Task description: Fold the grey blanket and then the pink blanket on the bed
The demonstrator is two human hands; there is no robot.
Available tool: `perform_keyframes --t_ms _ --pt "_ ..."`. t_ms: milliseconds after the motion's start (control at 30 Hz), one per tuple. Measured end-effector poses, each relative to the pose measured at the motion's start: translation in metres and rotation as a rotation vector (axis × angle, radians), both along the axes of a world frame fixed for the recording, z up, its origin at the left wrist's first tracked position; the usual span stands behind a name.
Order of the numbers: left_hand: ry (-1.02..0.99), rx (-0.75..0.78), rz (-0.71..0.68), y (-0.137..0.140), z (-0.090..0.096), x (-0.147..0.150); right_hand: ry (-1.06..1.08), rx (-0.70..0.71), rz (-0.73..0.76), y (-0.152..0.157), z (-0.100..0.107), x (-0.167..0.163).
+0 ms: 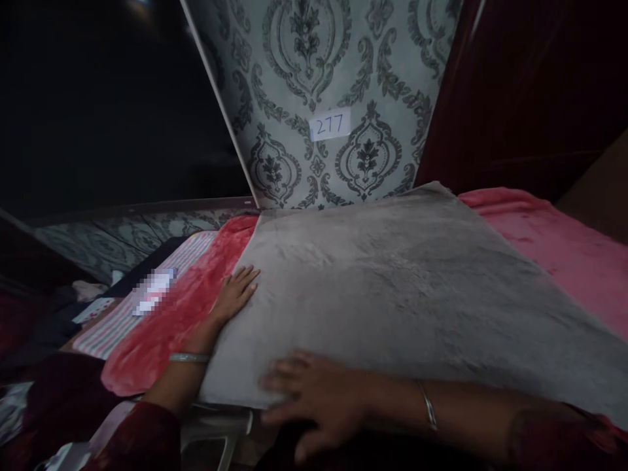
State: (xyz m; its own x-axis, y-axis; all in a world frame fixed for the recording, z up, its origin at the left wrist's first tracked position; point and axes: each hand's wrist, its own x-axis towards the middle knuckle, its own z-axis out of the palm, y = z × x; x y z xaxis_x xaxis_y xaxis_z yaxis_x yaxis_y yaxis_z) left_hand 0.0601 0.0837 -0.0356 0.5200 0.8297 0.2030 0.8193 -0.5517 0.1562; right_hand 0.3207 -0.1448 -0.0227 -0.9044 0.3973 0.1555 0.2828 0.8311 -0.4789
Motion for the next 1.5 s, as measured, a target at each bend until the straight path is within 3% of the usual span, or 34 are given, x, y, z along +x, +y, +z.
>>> perform_keyframes --t_ms 67,133,200,333,433,533,700,800,867,933,1000,1067,1133,1200,1300,1400,1500 --pt "-0.103 0.038 0.068 0.002 -0.004 -0.001 0.091 -0.079 0.126 -0.016 0.007 -0.008" --pt "-0.207 0.058 0.168 0.004 -0.007 -0.002 0.165 -0.095 0.044 0.003 0.015 -0.004" --pt "-0.288 0.061 0.244 0.006 -0.008 -0.004 0.173 -0.031 -0.224 0.049 0.019 0.009" --pt "-0.449 0.046 0.360 0.008 -0.004 -0.010 -0.122 0.097 -0.831 0.161 0.014 0.042" --pt "-0.536 0.006 0.457 0.011 -0.001 -0.016 -0.285 0.111 -0.993 0.208 0.009 0.044" --pt "-0.576 -0.007 0.486 0.014 -0.001 -0.022 -0.322 0.139 -0.819 0.201 0.005 0.012" --pt "-0.756 -0.096 0.429 0.017 -0.007 -0.029 -0.137 0.158 -0.149 0.098 -0.004 -0.062" --pt "-0.790 -0.168 0.398 0.018 -0.004 -0.037 -0.041 0.086 0.061 0.050 -0.005 -0.077" --pt "-0.791 -0.259 0.340 0.020 0.003 -0.046 -0.010 0.013 0.103 0.053 0.002 -0.072" --pt "-0.792 -0.385 0.273 0.022 0.012 -0.054 0.003 -0.014 -0.071 0.088 0.012 -0.060" --pt "-0.786 -0.488 0.232 0.025 0.020 -0.057 -0.064 0.043 -0.420 0.138 0.021 -0.046" --pt "-0.736 -0.505 0.242 0.028 0.023 -0.054 -0.188 0.061 -0.743 0.184 0.025 -0.038" --pt "-0.660 -0.448 0.288 0.030 0.021 -0.048 -0.286 0.068 -0.875 0.206 0.022 -0.040" --pt "-0.607 -0.380 0.331 0.031 0.016 -0.043 -0.294 0.115 -0.736 0.197 0.013 -0.055" --pt "-0.608 -0.313 0.341 0.028 0.008 -0.040 -0.145 0.163 -0.239 0.136 -0.003 -0.088" --pt "-0.610 -0.265 0.339 0.024 0.005 -0.041 -0.035 0.068 0.098 0.066 -0.011 -0.112" --pt "-0.562 -0.212 0.344 0.022 0.006 -0.043 0.061 -0.069 0.306 0.040 -0.008 -0.105"
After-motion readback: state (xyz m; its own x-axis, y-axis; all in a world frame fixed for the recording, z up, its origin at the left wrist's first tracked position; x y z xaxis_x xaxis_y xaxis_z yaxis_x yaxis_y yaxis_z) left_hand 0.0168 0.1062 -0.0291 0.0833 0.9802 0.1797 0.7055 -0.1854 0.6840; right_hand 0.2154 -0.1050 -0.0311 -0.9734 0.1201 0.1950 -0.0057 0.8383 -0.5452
